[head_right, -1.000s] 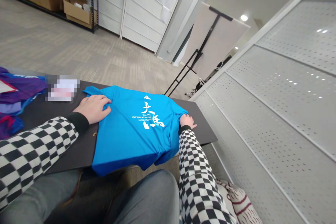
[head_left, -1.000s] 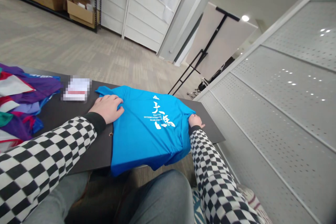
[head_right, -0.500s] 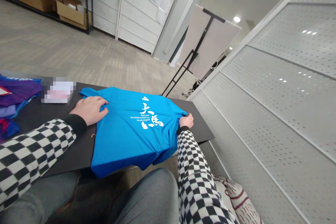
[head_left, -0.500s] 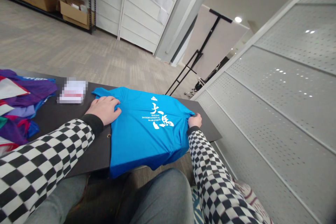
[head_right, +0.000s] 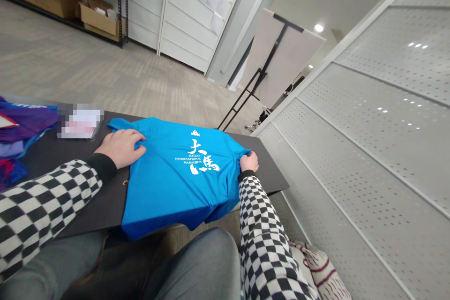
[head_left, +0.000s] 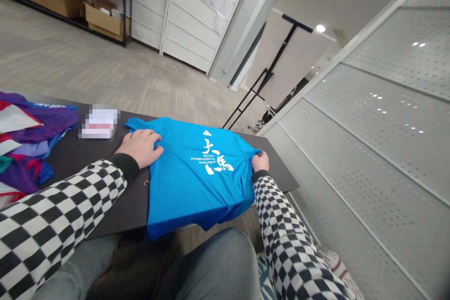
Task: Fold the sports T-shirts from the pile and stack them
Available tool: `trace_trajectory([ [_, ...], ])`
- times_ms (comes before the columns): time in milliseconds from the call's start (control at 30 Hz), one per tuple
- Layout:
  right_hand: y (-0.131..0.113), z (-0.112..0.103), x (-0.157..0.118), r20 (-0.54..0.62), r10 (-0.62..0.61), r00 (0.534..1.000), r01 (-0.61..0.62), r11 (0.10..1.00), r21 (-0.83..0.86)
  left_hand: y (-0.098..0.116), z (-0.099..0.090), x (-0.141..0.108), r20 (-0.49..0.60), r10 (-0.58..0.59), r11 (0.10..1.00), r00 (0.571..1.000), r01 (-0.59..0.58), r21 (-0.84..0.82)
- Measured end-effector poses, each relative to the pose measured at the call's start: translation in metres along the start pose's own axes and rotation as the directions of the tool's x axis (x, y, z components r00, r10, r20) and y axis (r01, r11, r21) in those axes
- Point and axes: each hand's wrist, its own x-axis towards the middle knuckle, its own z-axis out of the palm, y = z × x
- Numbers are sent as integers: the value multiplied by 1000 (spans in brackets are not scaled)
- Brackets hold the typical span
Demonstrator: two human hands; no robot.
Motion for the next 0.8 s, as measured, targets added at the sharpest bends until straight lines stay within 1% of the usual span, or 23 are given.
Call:
trace_trajectory([
  [100, 1, 0, -5, -14, 24, 1000, -23, 999, 27, -2, 2, 1, -6, 1, 1000, 1000, -2, -20],
  [167, 1, -1, -7, 23, 23, 999, -24, 999, 42, -3, 3, 1, -20, 7, 1000, 1000, -7, -23],
  [233, 0, -2, -8, 55, 49, 997, -52, 998, 46, -2, 3, 1, -26, 7, 1000, 1000, -7, -18],
  [367, -3, -5, -6, 52, 113, 992, -115, 993, 40, 2, -2, -2, -18, -4, 1000, 1000, 4, 1],
  [533, -4, 0, -4, 77, 95, 993, -97, 995, 26, 7, -4, -4, -63, -13, 1000, 998, 14, 19],
  [633, -2, 4, -1, 88, 88, 992, -90, 996, 22, 12, -8, -9, -54, -20, 997, 998, 24, 72],
  [733, 1, 8, 5, 87, 113, 990, -116, 993, 32, 19, -17, -16, -16, -34, 988, 999, 36, 151],
  [800, 4, 11, 10, 85, 128, 988, -133, 990, 50, 25, -23, -21, -15, -48, 982, 999, 50, 184],
])
